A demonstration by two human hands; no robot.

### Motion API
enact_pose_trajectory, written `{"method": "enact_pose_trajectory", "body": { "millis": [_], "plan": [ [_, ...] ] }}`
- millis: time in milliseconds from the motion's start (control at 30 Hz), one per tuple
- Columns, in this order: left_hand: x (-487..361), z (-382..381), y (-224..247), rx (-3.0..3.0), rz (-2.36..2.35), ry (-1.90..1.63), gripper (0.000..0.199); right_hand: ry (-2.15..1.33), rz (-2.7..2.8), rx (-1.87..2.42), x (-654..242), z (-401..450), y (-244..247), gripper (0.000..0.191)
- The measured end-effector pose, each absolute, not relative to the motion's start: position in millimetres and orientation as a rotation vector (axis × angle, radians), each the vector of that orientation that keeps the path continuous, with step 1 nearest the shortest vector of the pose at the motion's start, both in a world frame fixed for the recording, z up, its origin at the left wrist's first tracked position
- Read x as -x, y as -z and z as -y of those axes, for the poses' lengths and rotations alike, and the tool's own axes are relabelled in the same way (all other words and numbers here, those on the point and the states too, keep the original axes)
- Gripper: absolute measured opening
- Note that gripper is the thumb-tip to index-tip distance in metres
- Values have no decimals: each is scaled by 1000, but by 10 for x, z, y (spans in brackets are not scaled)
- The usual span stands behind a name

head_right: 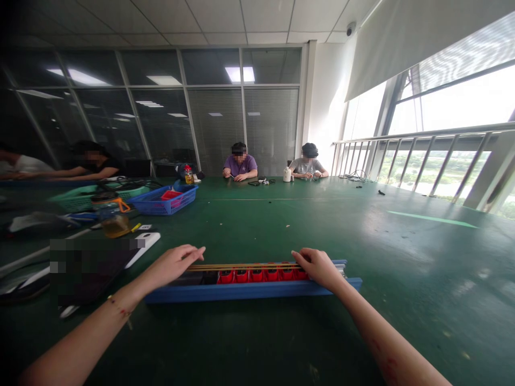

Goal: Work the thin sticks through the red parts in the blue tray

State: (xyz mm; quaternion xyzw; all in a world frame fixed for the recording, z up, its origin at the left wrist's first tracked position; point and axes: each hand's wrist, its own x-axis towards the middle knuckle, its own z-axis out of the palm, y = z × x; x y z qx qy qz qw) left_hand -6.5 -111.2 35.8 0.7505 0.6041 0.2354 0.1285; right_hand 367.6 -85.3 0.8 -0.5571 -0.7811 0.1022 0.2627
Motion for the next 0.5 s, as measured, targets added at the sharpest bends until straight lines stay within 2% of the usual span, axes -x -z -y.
{"method": "enact_pose_trajectory", "body": {
  "millis": [233,500],
  "plan": [
    [21,1171,-463,-2213,-1621,-422,47,-247,2121,1488,-3688,877,-25,48],
    [-22,1141,-678,-2505,-1603,-536,27,-291,2142,1446,-3705,896,-65,47]
  ]
}}
